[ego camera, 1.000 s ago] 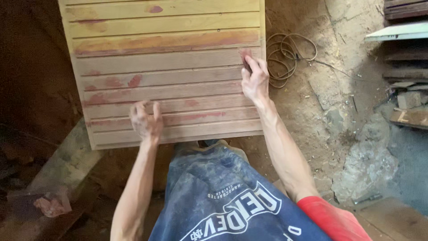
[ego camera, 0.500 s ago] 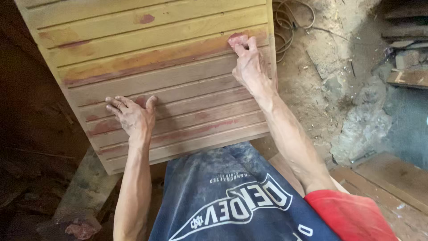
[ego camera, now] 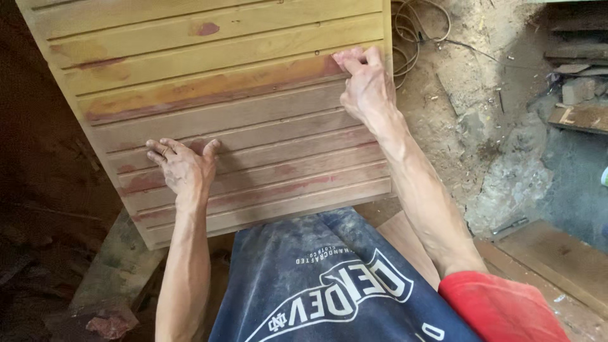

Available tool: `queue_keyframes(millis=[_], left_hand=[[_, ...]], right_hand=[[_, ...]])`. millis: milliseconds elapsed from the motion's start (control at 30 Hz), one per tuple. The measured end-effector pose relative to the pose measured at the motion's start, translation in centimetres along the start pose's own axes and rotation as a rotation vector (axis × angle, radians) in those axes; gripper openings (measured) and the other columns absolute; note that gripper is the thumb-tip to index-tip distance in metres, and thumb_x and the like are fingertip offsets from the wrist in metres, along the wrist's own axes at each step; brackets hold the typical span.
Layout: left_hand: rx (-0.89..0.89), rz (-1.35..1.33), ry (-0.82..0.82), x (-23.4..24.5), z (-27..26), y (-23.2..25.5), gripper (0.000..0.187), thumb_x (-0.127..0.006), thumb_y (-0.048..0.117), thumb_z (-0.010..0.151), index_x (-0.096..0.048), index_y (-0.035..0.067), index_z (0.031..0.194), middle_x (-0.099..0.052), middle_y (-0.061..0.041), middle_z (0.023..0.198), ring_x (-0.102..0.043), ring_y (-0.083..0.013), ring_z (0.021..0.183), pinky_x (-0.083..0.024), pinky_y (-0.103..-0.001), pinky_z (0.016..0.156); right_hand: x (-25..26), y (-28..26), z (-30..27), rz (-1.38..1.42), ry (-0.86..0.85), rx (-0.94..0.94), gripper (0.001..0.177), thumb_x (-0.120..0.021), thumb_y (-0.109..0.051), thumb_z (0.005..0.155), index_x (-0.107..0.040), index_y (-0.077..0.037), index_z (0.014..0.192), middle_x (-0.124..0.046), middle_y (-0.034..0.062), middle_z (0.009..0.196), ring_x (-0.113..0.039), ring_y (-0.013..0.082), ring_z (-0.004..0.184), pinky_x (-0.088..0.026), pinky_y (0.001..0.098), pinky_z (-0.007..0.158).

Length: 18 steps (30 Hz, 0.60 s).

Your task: The person sands a rectangular wooden board with a sanding block, moving it back and forth along the grain. The person flips the board over to sand the other side and continues the process.

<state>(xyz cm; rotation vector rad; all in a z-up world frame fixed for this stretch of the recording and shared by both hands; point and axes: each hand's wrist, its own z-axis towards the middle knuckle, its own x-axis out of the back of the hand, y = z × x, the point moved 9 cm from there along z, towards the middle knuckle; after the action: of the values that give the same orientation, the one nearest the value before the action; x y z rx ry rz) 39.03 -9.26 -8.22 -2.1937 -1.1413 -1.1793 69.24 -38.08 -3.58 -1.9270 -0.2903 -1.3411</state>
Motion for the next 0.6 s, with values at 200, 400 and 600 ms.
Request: queue_keyframes(millis=[200,400,600], left_hand=[[0.046,0.002,-0.033,0.3,0.2,0.1,0.125,-0.058,0.077,0.087,-0.021,-0.024,0.15,-0.012,-0.047,0.157,-0.013,-0.0591,0.148,-0.015,-0.055,0.123],[0.008,0.073,-0.025,-0.3,0.5,-0.5,0.125,-0.058,0.079,0.09,-0.023,-0.025,0.15,-0.014,-0.049,0.157,-0.013,-0.0593,0.152,-0.014,-0.055,0.126],[0.027,0.023,-0.06,0.1,0.1,-0.2,0.126,-0.056,0.079,0.09,-0.019,-0.025,0.15,-0.01,-0.049,0.157,-0.012,-0.0608,0.148,-0.017,-0.055,0.124]], right_hand=[[-0.1,3.0,-1.2,0.064,-0.142,-0.194,0.048,-0.053,0.013,0.089,-0.068,-0.002,0.132,-0.063,0.0057,0.138,-0.061,0.0252,0.078,-0.062,0.0326,0.065],[1.9,3.9,-2.6,0.018,0.004,-0.113,0.052,-0.066,0.005,0.079,-0.073,-0.01,0.128,-0.058,0.0127,0.122,-0.062,0.0262,0.095,-0.06,0.037,0.078],[-1.1,8.1,-4.0,0.571,-0.171,-0.522,0.037,-0.054,-0.002,0.097,-0.061,-0.007,0.133,-0.064,0.0156,0.121,-0.053,0.0311,0.083,-0.048,0.0404,0.065]])
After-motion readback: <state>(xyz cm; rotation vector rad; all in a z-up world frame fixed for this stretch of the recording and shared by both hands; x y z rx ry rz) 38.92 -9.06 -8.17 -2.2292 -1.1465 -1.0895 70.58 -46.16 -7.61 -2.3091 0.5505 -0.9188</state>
